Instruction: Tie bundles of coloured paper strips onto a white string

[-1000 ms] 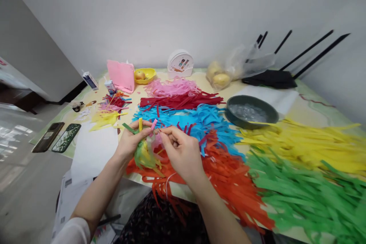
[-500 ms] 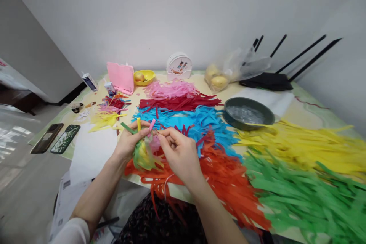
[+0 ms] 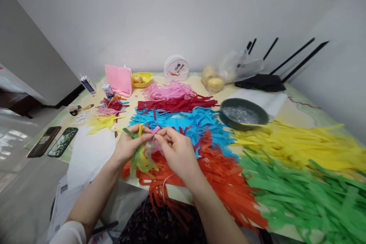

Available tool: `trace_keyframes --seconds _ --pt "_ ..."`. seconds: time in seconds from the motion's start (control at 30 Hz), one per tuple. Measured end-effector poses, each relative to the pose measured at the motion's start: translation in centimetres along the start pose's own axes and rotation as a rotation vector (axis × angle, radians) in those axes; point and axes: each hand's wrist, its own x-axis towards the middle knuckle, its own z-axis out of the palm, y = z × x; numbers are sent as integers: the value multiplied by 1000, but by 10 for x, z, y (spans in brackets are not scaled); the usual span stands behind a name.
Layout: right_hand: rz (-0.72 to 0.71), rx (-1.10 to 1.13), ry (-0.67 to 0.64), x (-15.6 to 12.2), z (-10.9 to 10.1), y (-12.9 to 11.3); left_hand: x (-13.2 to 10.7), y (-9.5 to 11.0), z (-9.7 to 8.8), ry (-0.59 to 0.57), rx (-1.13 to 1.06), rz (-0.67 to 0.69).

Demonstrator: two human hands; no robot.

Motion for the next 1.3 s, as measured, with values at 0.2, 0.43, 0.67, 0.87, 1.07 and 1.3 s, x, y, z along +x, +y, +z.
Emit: trace_keyframes --seconds 0.2,0.43,0.67,0.87,1.07,1.3 --pt "102 396 -156 7 -2 11 4 2 -2 -58 148 52" --pt "152 497 -198 7 -3 12 7 0 -7 -59 122 35" --pt "142 420 -169 12 -4 19 5 -6 -2 -183 147 14" --pt "-101 499 339 11 -16 6 12 -18 -2 -162 279 48" --pt "-253 437 589 7 -34 -7 14 -22 -25 53 291 162" --pt "-139 12 -66 20 20 -2 2 -16 -20 -127 195 216"
